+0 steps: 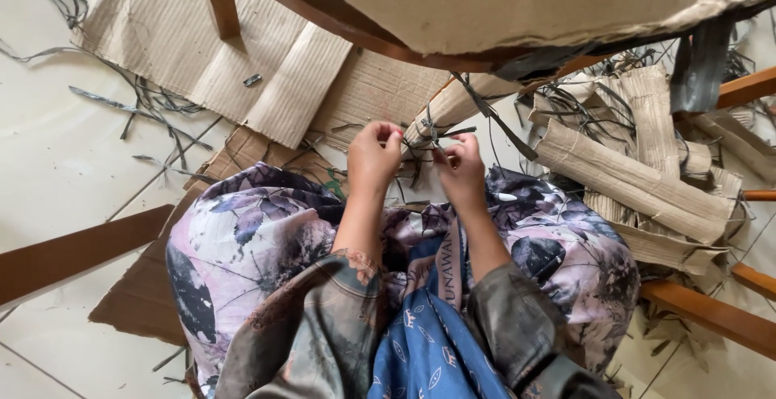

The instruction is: Wrapping wooden chair legs with cardboard and securing them with plastic ties for protection during shipping.

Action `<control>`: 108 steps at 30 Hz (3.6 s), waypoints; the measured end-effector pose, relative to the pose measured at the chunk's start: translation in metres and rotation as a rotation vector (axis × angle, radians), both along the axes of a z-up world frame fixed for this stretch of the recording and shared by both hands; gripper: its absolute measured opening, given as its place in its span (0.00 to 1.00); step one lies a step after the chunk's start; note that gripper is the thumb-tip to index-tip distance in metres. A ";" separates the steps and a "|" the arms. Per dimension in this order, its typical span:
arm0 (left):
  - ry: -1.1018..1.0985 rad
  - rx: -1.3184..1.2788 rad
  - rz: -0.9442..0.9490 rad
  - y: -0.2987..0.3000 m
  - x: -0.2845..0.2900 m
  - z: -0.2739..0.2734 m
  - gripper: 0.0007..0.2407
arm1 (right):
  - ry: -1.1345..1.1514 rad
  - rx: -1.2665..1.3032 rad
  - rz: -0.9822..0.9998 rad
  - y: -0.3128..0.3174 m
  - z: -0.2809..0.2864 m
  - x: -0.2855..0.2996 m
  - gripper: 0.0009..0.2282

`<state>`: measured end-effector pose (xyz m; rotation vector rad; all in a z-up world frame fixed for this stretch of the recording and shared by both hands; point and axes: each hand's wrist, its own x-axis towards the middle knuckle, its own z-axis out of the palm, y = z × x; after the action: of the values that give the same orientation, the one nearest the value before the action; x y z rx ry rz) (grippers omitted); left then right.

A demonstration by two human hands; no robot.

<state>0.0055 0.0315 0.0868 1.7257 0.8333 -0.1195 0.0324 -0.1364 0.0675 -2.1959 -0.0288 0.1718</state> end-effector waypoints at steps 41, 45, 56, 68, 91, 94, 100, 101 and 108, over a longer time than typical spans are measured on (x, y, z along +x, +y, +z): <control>0.058 0.235 -0.683 0.056 -0.001 0.050 0.14 | 0.055 0.101 0.069 -0.012 0.027 -0.028 0.07; 0.066 0.233 -0.676 0.061 0.000 0.044 0.14 | -0.010 -0.501 0.391 0.005 -0.009 -0.028 0.12; 0.050 0.208 -0.651 0.065 0.000 0.057 0.14 | 0.204 -0.319 0.144 -0.023 0.030 -0.008 0.05; -0.332 0.077 -0.477 0.060 0.000 0.113 0.14 | 0.073 0.526 -0.266 -0.040 0.111 0.006 0.12; -0.456 -0.058 -0.382 -0.007 0.039 0.090 0.33 | -0.219 0.632 0.240 0.012 0.160 0.053 0.12; -0.464 -0.056 -0.340 0.001 0.037 0.097 0.32 | -0.217 0.724 0.204 0.040 0.192 0.036 0.14; -0.541 0.063 -0.097 0.037 0.013 0.099 0.17 | -0.134 0.743 0.124 0.065 0.150 0.027 0.18; -0.549 0.042 -0.115 0.049 0.007 0.103 0.17 | -0.144 0.715 0.154 0.081 0.165 0.019 0.16; -0.663 -0.146 -0.147 0.121 -0.032 0.129 0.14 | -0.188 0.644 0.198 0.162 0.221 -0.027 0.12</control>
<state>-0.0261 0.1530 0.2157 1.5429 0.2032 0.2767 0.0053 0.0261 0.2886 -1.5557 -0.3582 0.0524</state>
